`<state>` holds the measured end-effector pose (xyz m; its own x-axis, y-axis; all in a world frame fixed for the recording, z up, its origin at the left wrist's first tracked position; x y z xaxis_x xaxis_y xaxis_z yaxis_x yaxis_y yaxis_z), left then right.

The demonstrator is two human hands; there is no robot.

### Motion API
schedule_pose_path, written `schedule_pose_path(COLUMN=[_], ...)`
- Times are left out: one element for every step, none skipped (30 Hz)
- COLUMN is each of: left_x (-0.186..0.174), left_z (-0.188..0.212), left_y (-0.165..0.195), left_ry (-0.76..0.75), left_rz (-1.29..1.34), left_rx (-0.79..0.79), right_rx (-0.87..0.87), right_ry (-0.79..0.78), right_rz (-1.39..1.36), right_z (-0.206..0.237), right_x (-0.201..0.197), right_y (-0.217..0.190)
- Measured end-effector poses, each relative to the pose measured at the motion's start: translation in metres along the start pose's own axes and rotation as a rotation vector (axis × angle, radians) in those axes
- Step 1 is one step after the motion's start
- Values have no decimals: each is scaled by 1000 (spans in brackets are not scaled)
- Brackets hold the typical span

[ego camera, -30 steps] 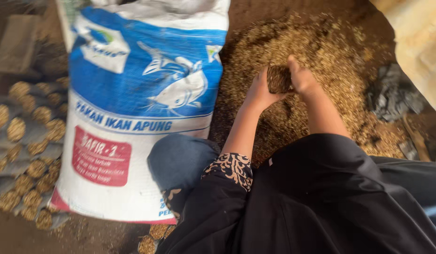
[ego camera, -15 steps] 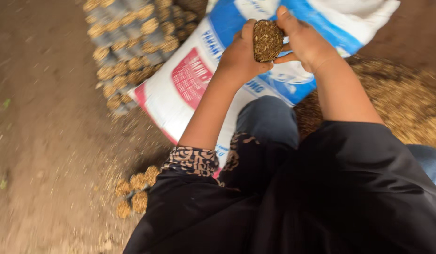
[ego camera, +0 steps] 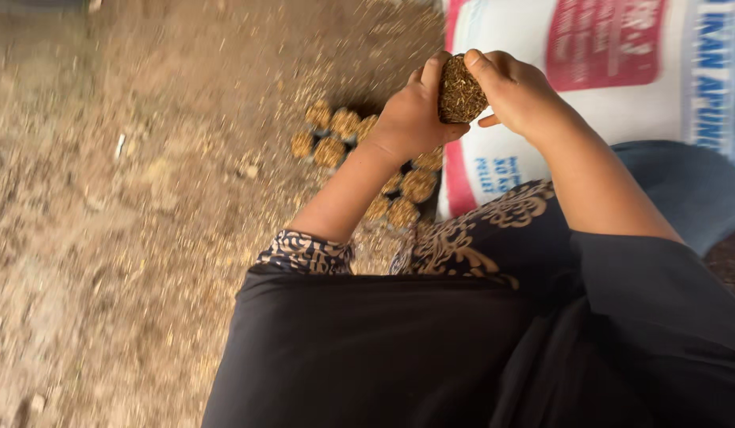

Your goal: The person scoops floating fish feed pellets from a large pile and fills small black plastic pouches by hand. The filled pouches are placed on the ground beside the person.

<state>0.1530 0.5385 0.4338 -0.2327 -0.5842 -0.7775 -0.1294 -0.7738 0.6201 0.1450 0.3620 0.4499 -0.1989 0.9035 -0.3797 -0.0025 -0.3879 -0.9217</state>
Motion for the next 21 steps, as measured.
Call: schedule_pose_path(left_x=[5, 11, 14, 18, 22, 28, 34, 38, 45, 51, 58, 65, 71, 78, 83, 90, 95, 98, 100, 101, 102], left_z=[9, 18, 27, 37, 47, 57, 67, 74, 80, 86, 93, 99, 103, 106, 111, 113, 115, 115, 115, 115, 114], left_y=[-21, -43, -60, -79, -100, -118, -139, -158, -180, -201, -221, -243, -261, -280, -298, -313, -326, -335, -341, -344, -347], left_ry=[-10, -20, -1, 21, 40, 81, 123, 169, 180, 187, 193, 201, 210, 216, 189, 160, 130, 96, 63, 22, -7], left_rz=[-9, -19, 14, 47, 78, 110, 138, 167, 182, 194, 209, 202, 198, 194, 167, 142, 156, 132, 108, 89, 74], left_rx=[-54, -101, -107, -106, -105, -102, -97, -87, -134, -184, -234, -307, -374, -441, -544, -643, -718, -762, -798, -836, -856], right_rx=[26, 46, 58, 64, 71, 84, 18, -52, -122, -190, -254, -318, -279, -239, -196, -164, -131, -97, -96, -95, -94], right_ry=[-56, -106, -146, -199, -252, -308, -366, -419, -469, -456, -444, -429, -464, -499, -535, -545, -553, -562, -558, -555, -549], right_rz=[55, 111, 175, 186, 196, 208, 220, 234, 250, 209, 167, 126, 143, 161, 174, 185, 197, 206, 214, 218, 225], right_z=[-3, -5, -7, -9, -10, -12, -13, -15, -15, -15, -16, -15, -15, -15, -15, -15, -15, -15, -16, -16, -16], right_x=[18, 37, 55, 73, 91, 107, 122, 135, 147, 155, 162, 167, 172, 176, 178, 179, 179, 179, 179, 179, 179], right_y=[4, 9, 15, 20, 26, 32, 36, 40, 43, 46, 49, 51, 56, 61, 65, 68, 71, 73, 75, 75, 76])
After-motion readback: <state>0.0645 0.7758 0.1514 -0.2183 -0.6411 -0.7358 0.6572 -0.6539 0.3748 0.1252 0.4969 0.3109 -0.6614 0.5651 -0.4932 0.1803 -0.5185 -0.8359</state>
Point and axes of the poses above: each hand's wrist, its own z-axis away from the middle knuckle, its own x-axis out of the palm, y = z × x, the point moved 3 cm from there along -z, towards the middle knuckle, and after that the axes turned 13 degrees about -x, right-handed, at the moved point
